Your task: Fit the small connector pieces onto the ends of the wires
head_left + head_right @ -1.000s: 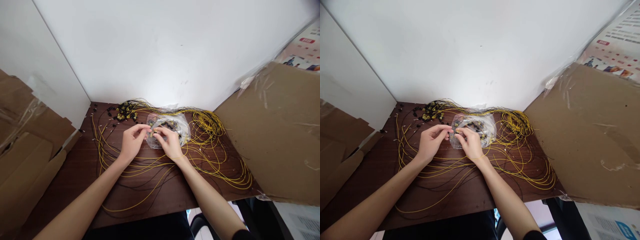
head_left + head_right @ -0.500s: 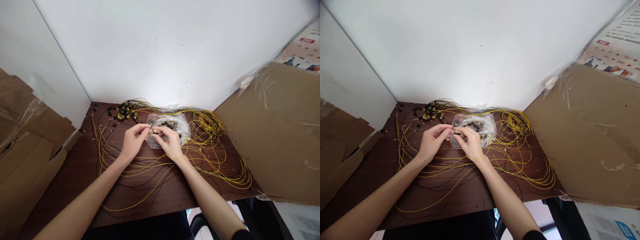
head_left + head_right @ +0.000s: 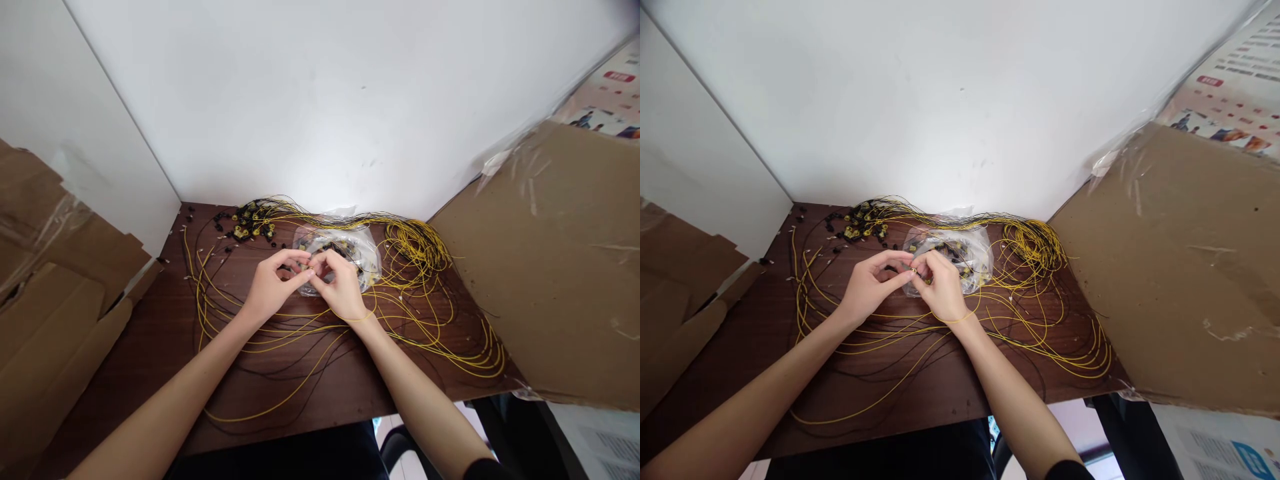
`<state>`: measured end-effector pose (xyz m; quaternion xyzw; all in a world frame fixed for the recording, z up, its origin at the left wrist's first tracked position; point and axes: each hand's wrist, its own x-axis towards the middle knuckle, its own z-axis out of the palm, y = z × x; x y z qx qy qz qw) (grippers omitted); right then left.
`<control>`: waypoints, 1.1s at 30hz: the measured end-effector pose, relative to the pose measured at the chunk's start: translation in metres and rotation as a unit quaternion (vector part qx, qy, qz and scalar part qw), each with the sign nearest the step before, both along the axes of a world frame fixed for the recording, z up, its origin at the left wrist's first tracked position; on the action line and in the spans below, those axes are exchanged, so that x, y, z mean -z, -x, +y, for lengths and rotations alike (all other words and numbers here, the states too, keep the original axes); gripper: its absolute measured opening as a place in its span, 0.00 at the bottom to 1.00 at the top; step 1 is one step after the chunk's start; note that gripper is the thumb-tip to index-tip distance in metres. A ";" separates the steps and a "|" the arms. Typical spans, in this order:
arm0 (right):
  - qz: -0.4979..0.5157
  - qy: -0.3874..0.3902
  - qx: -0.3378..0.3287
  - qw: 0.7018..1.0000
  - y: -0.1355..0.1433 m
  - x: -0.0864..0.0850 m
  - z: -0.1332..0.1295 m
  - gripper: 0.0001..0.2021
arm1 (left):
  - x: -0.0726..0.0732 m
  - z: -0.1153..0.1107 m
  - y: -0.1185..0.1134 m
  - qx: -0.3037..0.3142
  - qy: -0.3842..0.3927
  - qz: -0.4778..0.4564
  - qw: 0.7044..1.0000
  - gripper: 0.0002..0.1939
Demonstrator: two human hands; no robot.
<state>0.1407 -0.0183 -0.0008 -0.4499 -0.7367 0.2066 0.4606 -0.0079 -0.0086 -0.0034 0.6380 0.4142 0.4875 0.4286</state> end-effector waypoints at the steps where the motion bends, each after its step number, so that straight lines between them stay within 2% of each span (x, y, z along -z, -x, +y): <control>1: -0.002 0.000 0.000 1.000 0.000 0.001 0.000 0.01 | 0.000 0.000 0.000 0.003 -0.003 0.007 1.000 0.13; 10: 0.015 -0.013 0.009 1.000 0.000 0.001 0.001 0.05 | 0.000 0.000 0.001 -0.016 -0.022 0.023 0.999 0.11; 17: 0.017 -0.026 0.022 0.999 -0.001 0.000 0.000 0.04 | 0.002 0.000 0.001 -0.031 -0.069 0.061 0.995 0.10; 22: 0.041 -0.021 0.019 0.999 0.000 -0.001 0.000 0.04 | 0.003 -0.002 0.001 -0.036 -0.073 0.056 0.995 0.10; 26: 0.116 0.047 -0.009 0.992 0.000 -0.002 0.000 0.06 | 0.002 -0.002 0.001 -0.057 -0.067 0.047 0.995 0.10; 30: 0.223 0.159 -0.033 0.961 0.001 -0.002 0.003 0.10 | 0.001 -0.001 0.001 -0.082 -0.045 0.022 0.995 0.10; 33: 0.261 0.220 -0.049 0.939 0.002 -0.001 0.006 0.12 | 0.000 -0.001 0.001 -0.084 -0.041 0.021 0.995 0.10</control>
